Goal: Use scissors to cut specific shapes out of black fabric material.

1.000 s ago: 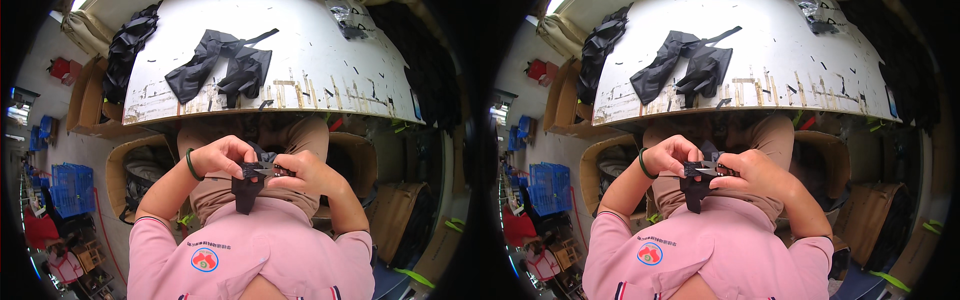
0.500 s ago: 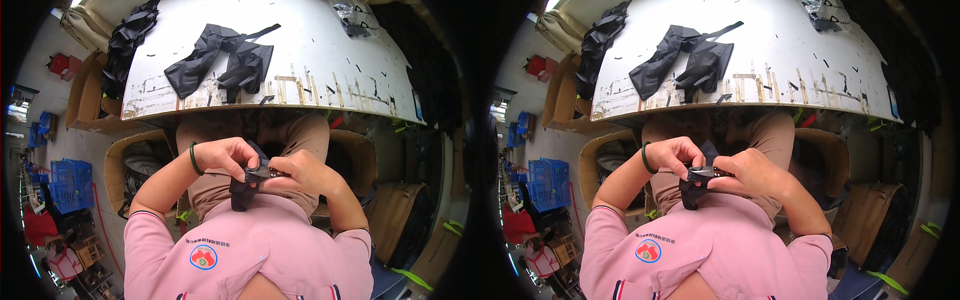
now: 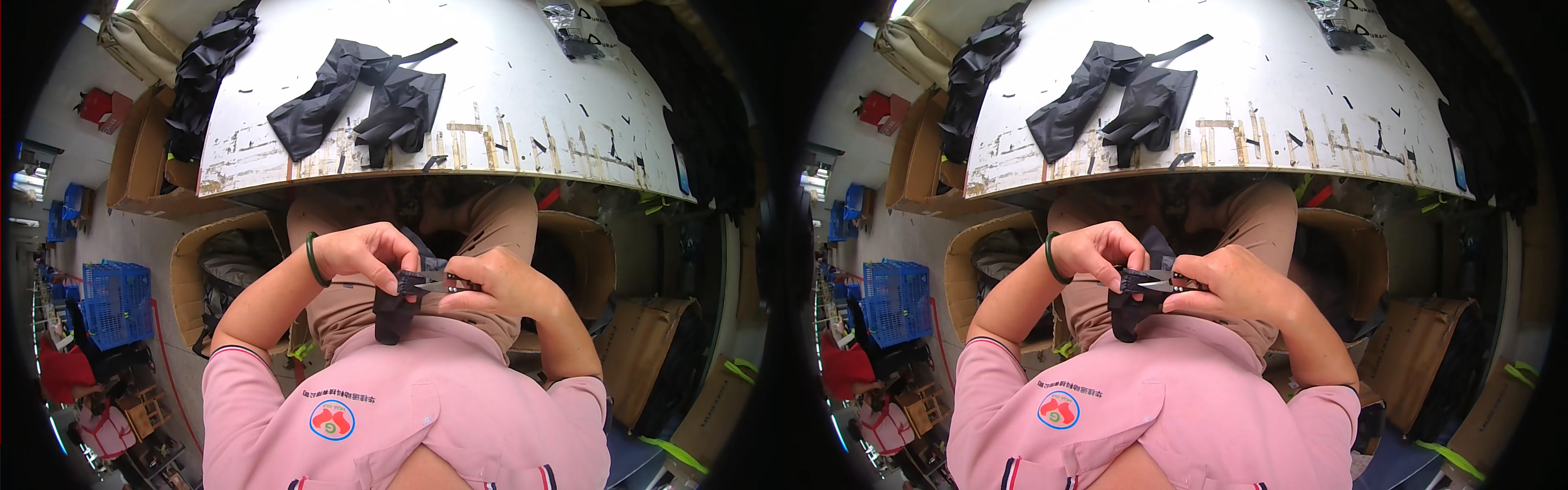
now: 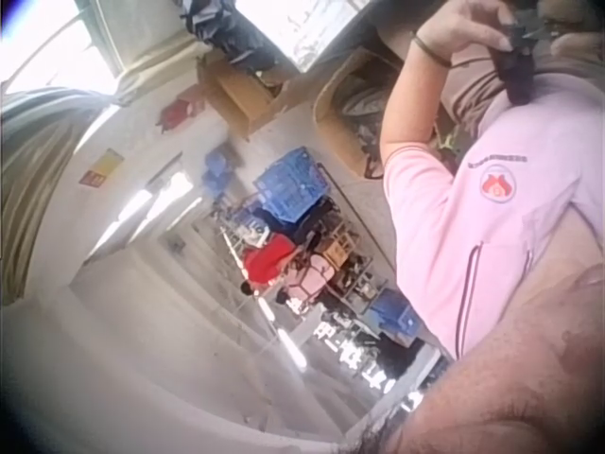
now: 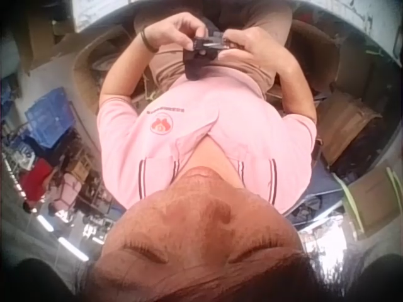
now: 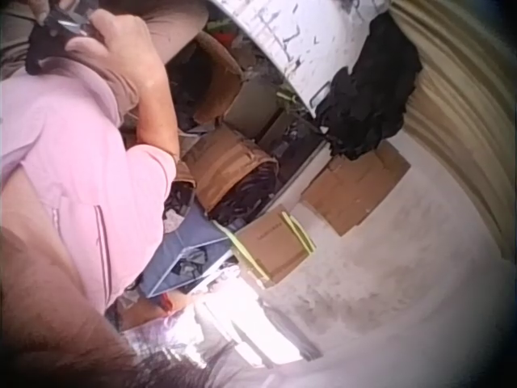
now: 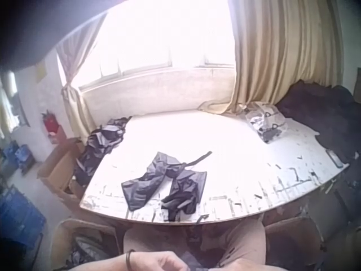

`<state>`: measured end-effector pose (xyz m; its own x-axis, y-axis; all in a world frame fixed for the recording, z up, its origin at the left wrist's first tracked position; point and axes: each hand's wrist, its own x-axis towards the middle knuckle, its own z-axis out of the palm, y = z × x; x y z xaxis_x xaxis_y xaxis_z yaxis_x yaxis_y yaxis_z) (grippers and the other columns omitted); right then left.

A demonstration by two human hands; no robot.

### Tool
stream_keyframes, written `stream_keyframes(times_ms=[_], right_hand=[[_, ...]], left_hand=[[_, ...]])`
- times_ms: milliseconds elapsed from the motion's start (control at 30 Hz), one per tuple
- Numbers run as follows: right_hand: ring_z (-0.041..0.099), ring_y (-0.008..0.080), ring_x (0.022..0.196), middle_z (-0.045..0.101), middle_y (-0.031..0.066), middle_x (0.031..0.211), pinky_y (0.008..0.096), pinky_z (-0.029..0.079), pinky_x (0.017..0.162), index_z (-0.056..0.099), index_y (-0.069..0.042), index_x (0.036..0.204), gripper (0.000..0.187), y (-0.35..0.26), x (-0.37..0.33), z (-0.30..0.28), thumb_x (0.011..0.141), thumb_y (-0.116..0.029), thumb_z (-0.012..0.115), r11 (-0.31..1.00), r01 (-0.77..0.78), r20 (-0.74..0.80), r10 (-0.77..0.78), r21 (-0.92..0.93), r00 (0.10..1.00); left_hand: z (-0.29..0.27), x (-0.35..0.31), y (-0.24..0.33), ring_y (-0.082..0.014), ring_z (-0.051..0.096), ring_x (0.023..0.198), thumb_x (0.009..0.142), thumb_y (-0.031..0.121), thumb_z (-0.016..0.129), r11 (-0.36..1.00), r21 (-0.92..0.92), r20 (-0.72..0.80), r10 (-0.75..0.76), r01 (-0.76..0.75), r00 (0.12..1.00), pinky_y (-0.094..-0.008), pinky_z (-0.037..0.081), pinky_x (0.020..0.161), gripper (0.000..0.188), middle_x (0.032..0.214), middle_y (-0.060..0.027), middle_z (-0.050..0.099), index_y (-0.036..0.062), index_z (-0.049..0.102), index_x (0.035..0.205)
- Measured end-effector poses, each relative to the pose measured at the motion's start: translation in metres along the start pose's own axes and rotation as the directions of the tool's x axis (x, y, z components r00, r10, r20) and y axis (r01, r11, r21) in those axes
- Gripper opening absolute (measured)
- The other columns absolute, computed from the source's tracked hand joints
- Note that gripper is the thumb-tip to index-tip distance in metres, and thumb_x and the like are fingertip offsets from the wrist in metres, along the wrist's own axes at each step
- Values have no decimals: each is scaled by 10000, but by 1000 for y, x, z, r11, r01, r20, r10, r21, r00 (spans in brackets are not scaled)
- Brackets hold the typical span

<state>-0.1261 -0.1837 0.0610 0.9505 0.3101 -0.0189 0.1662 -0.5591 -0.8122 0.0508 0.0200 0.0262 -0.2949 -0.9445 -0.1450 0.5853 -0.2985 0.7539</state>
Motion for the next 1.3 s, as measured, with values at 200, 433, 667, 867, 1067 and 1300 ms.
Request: stream_keyframes(times_ms=[200,433,667,867,1067,1300], right_hand=[[574,303,522,552,131,591,359,433,501,605,-39,843,369,0,1,1,825,-364,777,999,21,-42,-22,-40,999],[596,339,534,580,142,595,395,459,511,613,-50,848,397,1,0,1,849,-430,727,999,20,-45,-22,-29,999],[594,342,536,584,139,597,397,458,512,610,-45,845,411,-1,5,3,847,-440,725,1000,9,-8,-9,-11,1000],[580,313,542,565,121,610,359,434,507,603,-39,847,350,0,0,-1,835,-347,769,999,-13,-29,12,-31,1000],[589,313,554,578,128,623,362,431,511,592,-32,844,354,3,-5,-1,837,-339,768,999,-46,-8,45,-19,999],[590,307,549,587,124,628,364,436,511,592,-33,848,357,2,-3,1,837,-344,768,1000,-13,-22,13,-18,1000]], left_hand=[[1,-1,0,-202,649,858,749,20,764,1000,-24,-15,14,-14,1000,-304,473,799,148,913,-148,708,-40,680,854],[1,0,0,-205,653,865,745,23,765,999,-28,-33,21,-22,999,-306,477,798,164,920,-150,708,-44,682,868],[2,4,0,-189,649,867,762,27,761,1000,21,-11,-11,11,1000,-291,472,787,155,922,-131,710,-41,684,878],[0,2,1,-193,651,893,770,23,758,999,24,-25,34,-33,999,-299,474,811,141,927,-139,710,-35,684,875],[-2,2,0,-199,652,907,774,21,758,999,20,-15,50,-49,999,-307,474,840,140,941,-149,709,-34,680,877],[0,2,0,-192,655,898,778,10,755,999,27,-30,25,-25,999,-295,477,824,135,939,-141,711,-33,680,881]])
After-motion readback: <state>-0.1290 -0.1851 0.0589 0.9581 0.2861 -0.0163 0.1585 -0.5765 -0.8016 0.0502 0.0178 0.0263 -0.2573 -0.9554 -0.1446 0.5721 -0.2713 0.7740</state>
